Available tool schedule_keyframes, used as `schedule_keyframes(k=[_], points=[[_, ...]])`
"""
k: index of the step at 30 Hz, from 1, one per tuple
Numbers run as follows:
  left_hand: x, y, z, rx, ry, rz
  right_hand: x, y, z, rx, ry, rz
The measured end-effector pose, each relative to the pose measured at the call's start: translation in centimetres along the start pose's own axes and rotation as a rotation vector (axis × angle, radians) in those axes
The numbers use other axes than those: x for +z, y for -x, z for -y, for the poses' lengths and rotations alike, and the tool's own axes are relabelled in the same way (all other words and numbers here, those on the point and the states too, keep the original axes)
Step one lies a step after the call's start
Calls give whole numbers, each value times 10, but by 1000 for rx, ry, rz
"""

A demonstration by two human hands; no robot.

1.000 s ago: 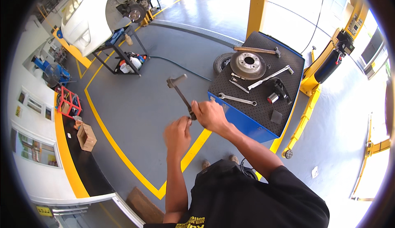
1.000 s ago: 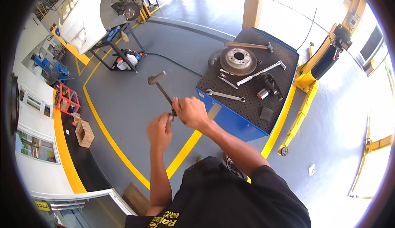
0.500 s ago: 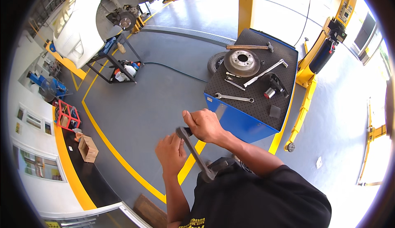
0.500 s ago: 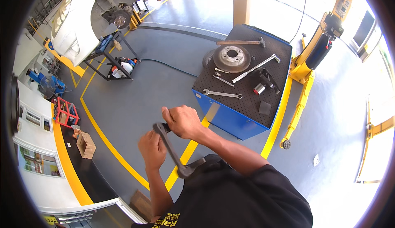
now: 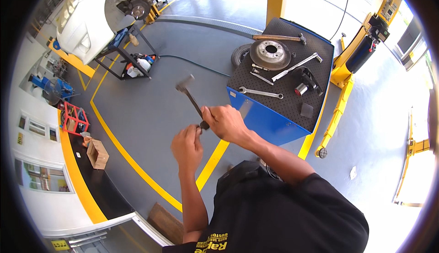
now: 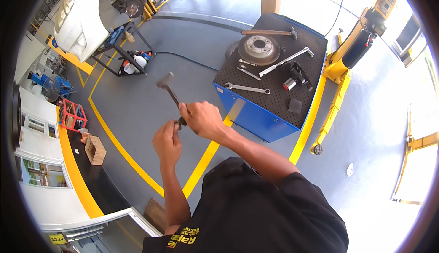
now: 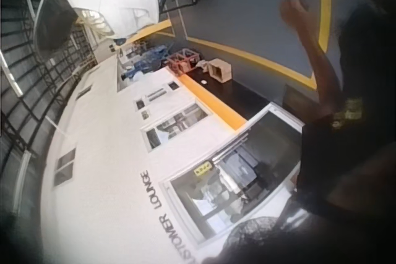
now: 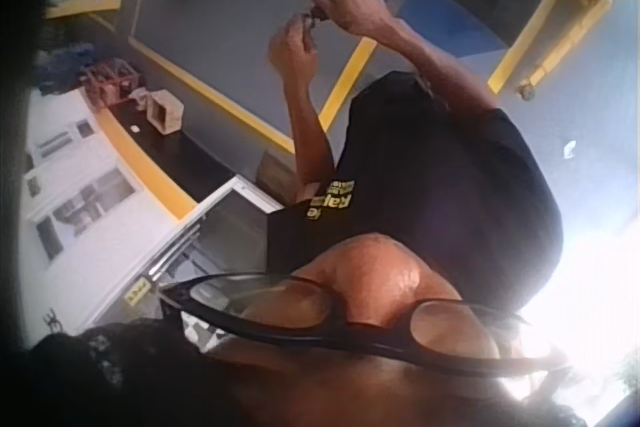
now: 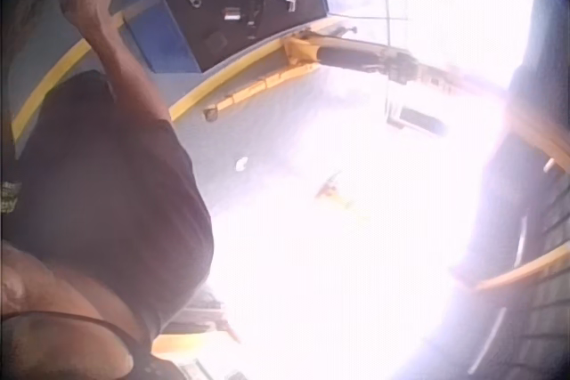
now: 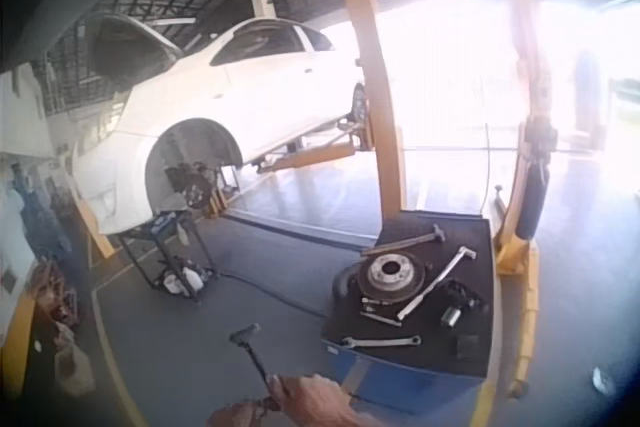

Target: The person retrieves a brake pad and a screwdriver from a tool drawer, then uses the screwdriver to scrape and clean the brake pad. The person then uses a wrench to tighten a bolt on a brake caliper assembly placed on the workbench.

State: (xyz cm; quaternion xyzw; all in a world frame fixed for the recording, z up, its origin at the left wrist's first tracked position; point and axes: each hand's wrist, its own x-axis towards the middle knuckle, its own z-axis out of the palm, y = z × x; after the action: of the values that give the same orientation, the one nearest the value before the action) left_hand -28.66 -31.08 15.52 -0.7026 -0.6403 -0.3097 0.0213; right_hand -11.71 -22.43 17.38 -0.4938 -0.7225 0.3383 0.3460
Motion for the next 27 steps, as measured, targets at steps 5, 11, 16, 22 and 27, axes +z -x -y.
schedule_keyframes(k=[5, 11, 16, 22, 27], points=[[-13, -5, -12, 137, -99, 18, -14, 0, 15, -66, 81, -87], [-16, -13, -17, 45, 30, -69, -17, 5, 19, -89, 68, -81], [5, -12, -12, 158, -72, 13, -9, -3, -9, 71, 28, -81], [-22, 0, -27, 86, 6, 8, -25, 10, 22, 8, 171, 46], [7, -10, -14, 109, -27, -9, -2, -11, -11, 159, 51, 30]])
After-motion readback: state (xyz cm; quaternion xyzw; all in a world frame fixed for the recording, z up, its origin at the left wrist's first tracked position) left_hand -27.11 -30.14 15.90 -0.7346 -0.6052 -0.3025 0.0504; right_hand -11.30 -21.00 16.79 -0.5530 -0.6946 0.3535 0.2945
